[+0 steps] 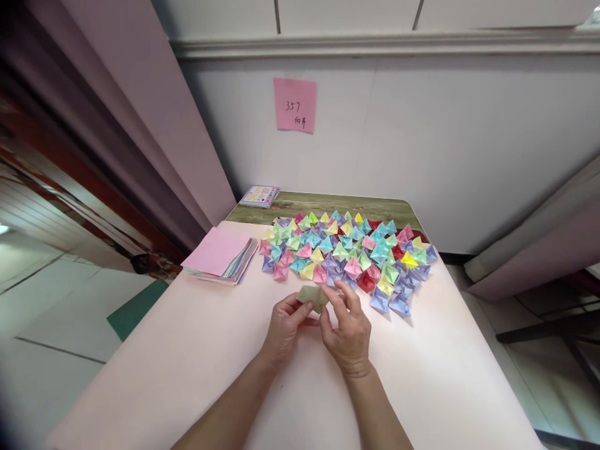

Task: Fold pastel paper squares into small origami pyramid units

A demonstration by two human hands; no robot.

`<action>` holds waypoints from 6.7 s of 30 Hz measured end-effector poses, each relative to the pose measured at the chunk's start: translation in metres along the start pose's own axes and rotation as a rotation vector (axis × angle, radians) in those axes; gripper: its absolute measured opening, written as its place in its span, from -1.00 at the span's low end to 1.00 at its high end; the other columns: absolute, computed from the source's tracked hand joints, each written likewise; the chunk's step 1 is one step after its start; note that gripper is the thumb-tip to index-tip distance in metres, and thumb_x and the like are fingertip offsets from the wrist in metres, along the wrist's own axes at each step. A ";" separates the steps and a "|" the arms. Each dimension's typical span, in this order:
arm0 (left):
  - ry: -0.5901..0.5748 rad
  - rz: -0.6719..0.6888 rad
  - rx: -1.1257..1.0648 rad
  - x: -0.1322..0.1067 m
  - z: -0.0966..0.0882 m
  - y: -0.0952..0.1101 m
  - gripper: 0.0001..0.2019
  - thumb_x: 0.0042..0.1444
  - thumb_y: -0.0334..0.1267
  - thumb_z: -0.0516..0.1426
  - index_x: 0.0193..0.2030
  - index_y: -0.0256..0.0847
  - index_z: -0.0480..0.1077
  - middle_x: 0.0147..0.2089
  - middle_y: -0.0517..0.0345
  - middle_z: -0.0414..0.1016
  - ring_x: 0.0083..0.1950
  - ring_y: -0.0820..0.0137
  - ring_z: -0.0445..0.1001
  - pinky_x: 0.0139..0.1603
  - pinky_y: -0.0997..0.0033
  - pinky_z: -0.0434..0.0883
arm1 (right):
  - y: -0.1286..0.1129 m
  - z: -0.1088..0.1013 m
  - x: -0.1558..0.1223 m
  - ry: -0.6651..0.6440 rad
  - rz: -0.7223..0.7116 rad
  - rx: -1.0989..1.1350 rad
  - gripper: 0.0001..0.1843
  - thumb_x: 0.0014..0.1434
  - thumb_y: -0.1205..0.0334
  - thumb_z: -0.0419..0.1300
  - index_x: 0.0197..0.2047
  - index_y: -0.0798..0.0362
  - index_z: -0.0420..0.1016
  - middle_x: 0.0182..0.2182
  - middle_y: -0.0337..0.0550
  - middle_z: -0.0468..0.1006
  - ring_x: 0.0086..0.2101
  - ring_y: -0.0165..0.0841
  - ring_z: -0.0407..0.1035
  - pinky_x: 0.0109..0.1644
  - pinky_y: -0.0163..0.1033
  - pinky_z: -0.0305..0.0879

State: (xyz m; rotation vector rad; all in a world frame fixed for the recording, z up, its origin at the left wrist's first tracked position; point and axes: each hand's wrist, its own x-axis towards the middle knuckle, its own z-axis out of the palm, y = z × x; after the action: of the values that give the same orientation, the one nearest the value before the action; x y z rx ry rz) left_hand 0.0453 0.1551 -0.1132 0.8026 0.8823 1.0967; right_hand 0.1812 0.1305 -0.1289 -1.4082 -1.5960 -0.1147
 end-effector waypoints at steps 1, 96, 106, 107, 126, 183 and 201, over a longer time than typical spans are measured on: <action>0.000 0.005 0.005 0.000 0.000 0.000 -0.69 -0.06 -0.12 0.34 -0.23 -0.28 0.55 -0.35 0.15 0.53 -0.33 0.40 0.49 -0.31 0.36 0.57 | 0.000 0.000 0.000 -0.006 0.012 -0.005 -0.53 0.17 0.32 0.17 0.16 -0.15 0.41 0.12 -0.06 0.39 -0.14 -0.24 0.50 -0.10 -0.14 0.50; -0.160 -0.270 -0.013 0.007 -0.008 -0.004 -0.52 -0.06 0.11 0.30 -0.28 -0.35 0.46 -0.39 -0.01 0.58 -0.46 0.39 0.54 -0.62 0.58 0.34 | 0.012 -0.004 0.009 -0.289 0.538 0.630 -0.49 0.01 0.06 0.38 0.01 -0.06 0.38 -0.06 -0.06 0.54 -0.07 -0.18 0.46 0.02 -0.02 0.41; -0.184 -0.229 -0.027 0.005 -0.005 -0.004 -0.58 -0.01 0.05 0.29 -0.24 -0.32 0.49 -0.35 0.00 0.57 -0.38 0.35 0.55 -0.59 0.57 0.38 | -0.002 -0.006 0.008 -0.310 0.656 0.635 -0.73 0.10 0.00 0.29 -0.24 0.01 0.51 -0.52 -0.26 0.52 -0.56 -0.35 0.44 -0.44 -0.26 0.39; -0.188 -0.227 -0.035 0.005 -0.005 -0.003 -0.59 -0.01 0.04 0.29 -0.24 -0.32 0.49 -0.36 0.01 0.57 -0.38 0.36 0.55 -0.59 0.56 0.38 | -0.003 -0.005 0.007 -0.307 0.674 0.651 -0.73 0.10 -0.01 0.29 -0.25 0.01 0.51 -0.51 -0.26 0.53 -0.55 -0.35 0.45 -0.43 -0.26 0.40; -0.236 -0.187 0.029 0.002 -0.005 -0.006 -0.59 -0.12 -0.19 0.37 -0.13 -0.33 0.47 -0.27 -0.05 0.60 -0.28 0.27 0.59 -0.52 0.54 0.45 | 0.001 0.000 0.003 -0.239 0.759 0.735 -0.69 0.04 -0.06 0.33 -0.37 0.01 0.46 -0.57 -0.27 0.49 -0.60 -0.36 0.37 -0.51 -0.27 0.37; -0.196 -0.279 -0.004 0.003 -0.003 -0.005 -0.63 -0.01 -0.01 0.31 -0.30 -0.32 0.43 -0.40 0.10 0.51 -0.51 0.49 0.45 -0.58 0.56 0.45 | 0.011 -0.004 0.009 -0.346 0.938 0.891 -0.70 -0.04 0.01 0.39 -0.37 0.08 0.54 -0.59 -0.23 0.53 -0.55 -0.40 0.38 -0.48 -0.36 0.26; -0.152 -0.189 0.081 0.002 -0.001 -0.011 -0.66 -0.10 -0.09 0.36 -0.39 -0.32 0.42 -0.48 0.12 0.51 -0.60 0.52 0.40 -0.63 0.57 0.38 | 0.008 -0.006 0.010 -0.356 0.916 0.912 -0.64 -0.13 -0.04 0.46 -0.46 0.08 0.54 -0.67 -0.26 0.47 -0.64 -0.43 0.26 -0.57 -0.33 0.16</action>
State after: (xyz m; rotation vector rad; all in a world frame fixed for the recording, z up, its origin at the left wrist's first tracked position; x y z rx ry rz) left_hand 0.0495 0.1539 -0.1237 0.8395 0.8594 0.8278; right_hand 0.1926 0.1369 -0.1234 -1.2731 -0.8756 1.2885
